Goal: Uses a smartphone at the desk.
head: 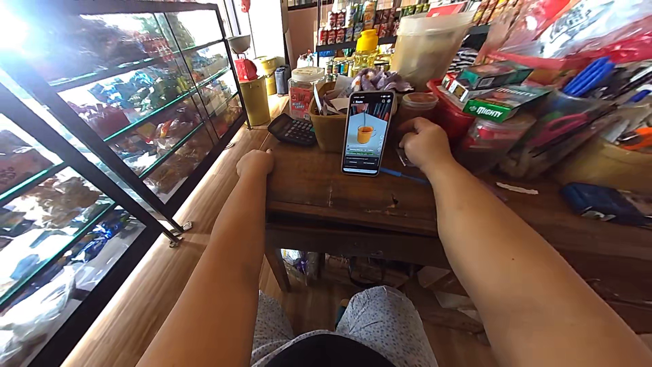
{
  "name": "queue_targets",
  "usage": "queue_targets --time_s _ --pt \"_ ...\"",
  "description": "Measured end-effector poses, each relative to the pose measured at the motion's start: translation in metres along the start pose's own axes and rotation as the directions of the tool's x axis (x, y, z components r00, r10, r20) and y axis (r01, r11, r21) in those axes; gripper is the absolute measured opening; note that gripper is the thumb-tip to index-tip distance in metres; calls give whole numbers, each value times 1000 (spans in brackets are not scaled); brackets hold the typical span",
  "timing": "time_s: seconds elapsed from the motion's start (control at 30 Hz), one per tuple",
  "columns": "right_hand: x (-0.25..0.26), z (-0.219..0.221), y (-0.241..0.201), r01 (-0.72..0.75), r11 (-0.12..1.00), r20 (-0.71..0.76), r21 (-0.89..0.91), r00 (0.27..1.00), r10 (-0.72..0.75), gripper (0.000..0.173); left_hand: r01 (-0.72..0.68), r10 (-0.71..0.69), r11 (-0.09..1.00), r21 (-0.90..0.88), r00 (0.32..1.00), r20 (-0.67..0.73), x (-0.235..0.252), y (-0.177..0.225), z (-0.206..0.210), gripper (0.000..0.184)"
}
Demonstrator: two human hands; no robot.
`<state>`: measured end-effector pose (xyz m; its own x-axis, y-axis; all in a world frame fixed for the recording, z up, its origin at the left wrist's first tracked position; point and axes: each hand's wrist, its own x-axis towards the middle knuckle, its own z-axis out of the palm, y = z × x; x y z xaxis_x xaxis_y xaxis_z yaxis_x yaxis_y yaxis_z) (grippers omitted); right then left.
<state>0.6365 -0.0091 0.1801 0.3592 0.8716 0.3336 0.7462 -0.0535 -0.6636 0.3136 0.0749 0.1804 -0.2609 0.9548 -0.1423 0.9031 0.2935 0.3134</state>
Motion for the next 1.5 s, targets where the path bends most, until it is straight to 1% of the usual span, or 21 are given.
queue_targets --time_s 0.23,0.63,0.77,0.87,0.93,1.07,1.13,1.2,1.3,1.37,1.43,1.5 --pt "1 1 2 9 1000 0 5 1000 -9 32 -7 7 1000 12 1000 -4 2 0 2 69" --pt "-1 0 -3 -33 999 8 4 999 33 33 1 -2 1000 23 1000 3 3 1 2 69" --pt "-2 -1 -4 -46 999 35 20 998 46 32 -3 3 1000 27 1000 1 2 1 2 68" --pt "0 3 0 -22 993 72 115 997 13 30 -5 6 1000 26 1000 -11 1 1 3 69" --pt "-1 4 0 -13 974 107 228 994 -12 26 -2 3 999 35 1000 -7 2 2 3 69" --pt "-1 4 2 12 870 158 492 982 -103 24 5 -4 999 39 1000 -6 2 2 4 70" --pt "1 4 3 9 823 169 569 977 -127 24 10 -9 999 34 1000 -3 1 2 3 70" --pt "1 4 3 31 794 160 606 974 -160 25 13 -13 1000 28 1000 -6 3 2 3 71" --pt "0 2 2 77 788 144 611 968 -206 27 14 -14 999 30 1000 -4 4 2 4 71" --pt "-2 1 0 87 808 153 583 965 -214 30 13 -13 999 34 1000 -2 4 2 4 70" --pt "-4 1 -2 55 848 232 528 951 -206 37 13 -13 999 31 1000 -1 3 2 4 70" --pt "-7 2 -2 1 888 366 460 911 -191 46 16 -16 999 37 1000 -3 4 2 4 71"
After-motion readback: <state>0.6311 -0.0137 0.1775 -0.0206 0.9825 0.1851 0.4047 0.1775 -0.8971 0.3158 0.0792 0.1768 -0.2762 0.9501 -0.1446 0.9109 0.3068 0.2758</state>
